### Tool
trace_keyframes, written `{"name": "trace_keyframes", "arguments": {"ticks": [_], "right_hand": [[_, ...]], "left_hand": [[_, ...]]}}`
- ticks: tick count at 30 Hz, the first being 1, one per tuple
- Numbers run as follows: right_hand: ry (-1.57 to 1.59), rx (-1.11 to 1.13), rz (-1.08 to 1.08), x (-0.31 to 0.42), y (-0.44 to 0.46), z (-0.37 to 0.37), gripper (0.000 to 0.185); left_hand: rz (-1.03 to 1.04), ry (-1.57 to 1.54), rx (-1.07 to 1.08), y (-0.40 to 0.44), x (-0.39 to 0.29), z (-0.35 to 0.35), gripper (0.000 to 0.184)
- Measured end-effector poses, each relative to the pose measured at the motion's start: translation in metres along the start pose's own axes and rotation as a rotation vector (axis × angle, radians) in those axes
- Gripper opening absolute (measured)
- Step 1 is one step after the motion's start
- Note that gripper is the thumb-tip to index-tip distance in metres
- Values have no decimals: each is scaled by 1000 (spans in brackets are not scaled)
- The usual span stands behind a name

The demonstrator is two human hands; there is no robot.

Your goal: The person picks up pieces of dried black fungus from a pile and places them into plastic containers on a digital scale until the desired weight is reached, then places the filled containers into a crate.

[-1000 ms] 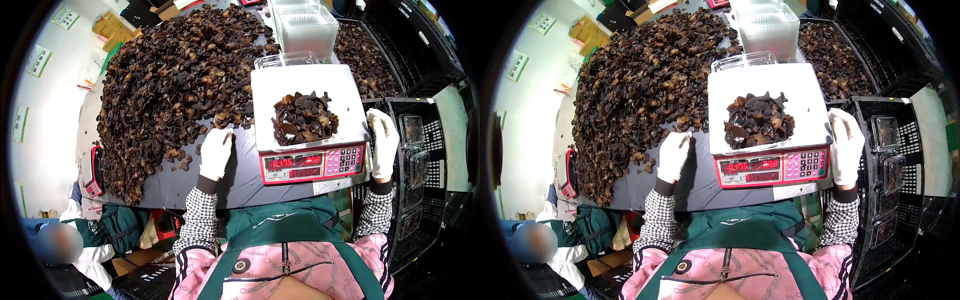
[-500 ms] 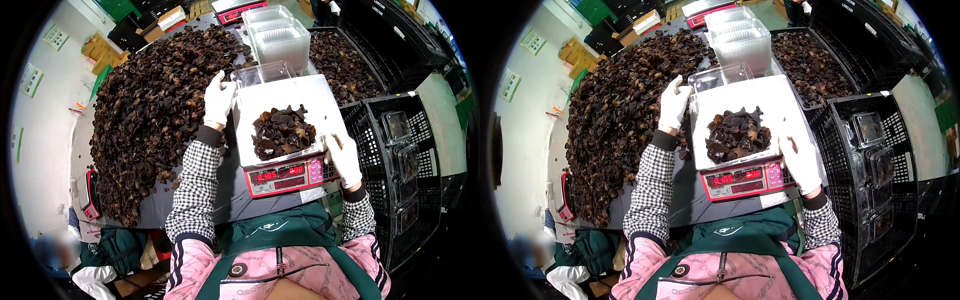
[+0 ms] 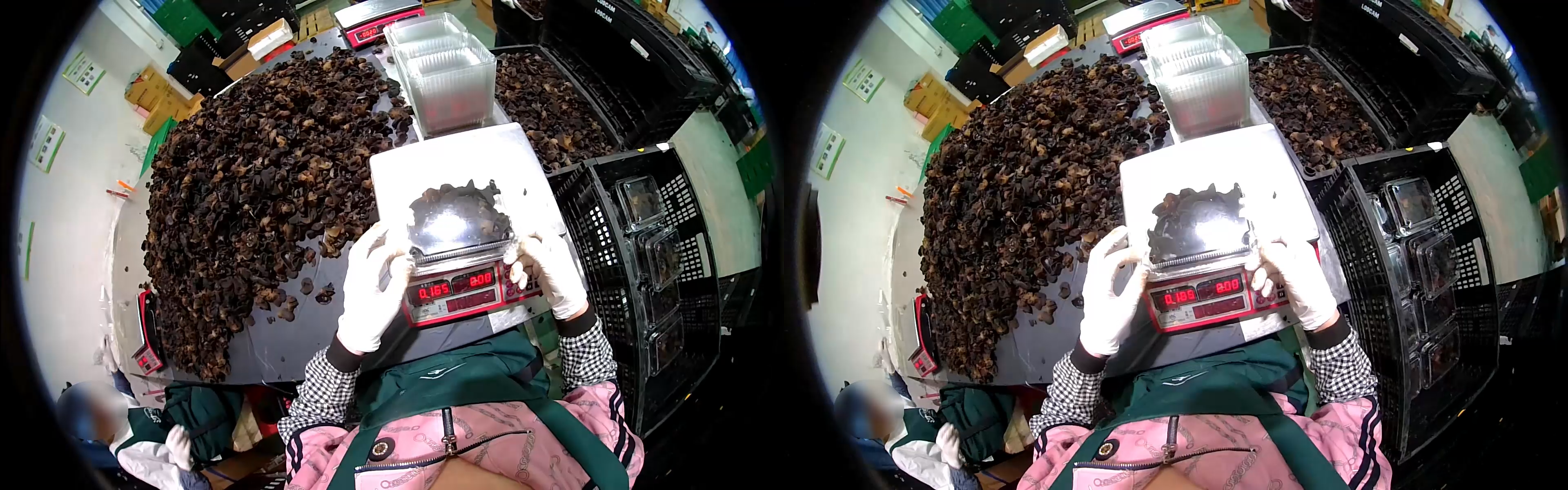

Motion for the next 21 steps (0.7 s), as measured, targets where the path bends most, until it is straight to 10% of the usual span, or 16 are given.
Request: {"name": "trace_keyframes", "arguments": {"ticks": [6,16,21], "right_hand": [[-49,-69,-21,5,-5,8,23],[106,-185,-145,1,-13,3,8],[386,-171,-169,-2,-52,-15,54]], "left_hand": [[-605,-610,396,-10,34,32,71],[-616,-715,403,-12,21,56,68],[-482,-824,346,-8,-29,68,73]]}}
Point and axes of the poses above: each hand's wrist, its own y-axis towards the middle knuckle, its own z-axis out of the palm, x = y × z, the point moved 9 cm from there along y, towards the middle knuckle, and after that the axes turned 11 degrees about y, right-handed, at the moved point
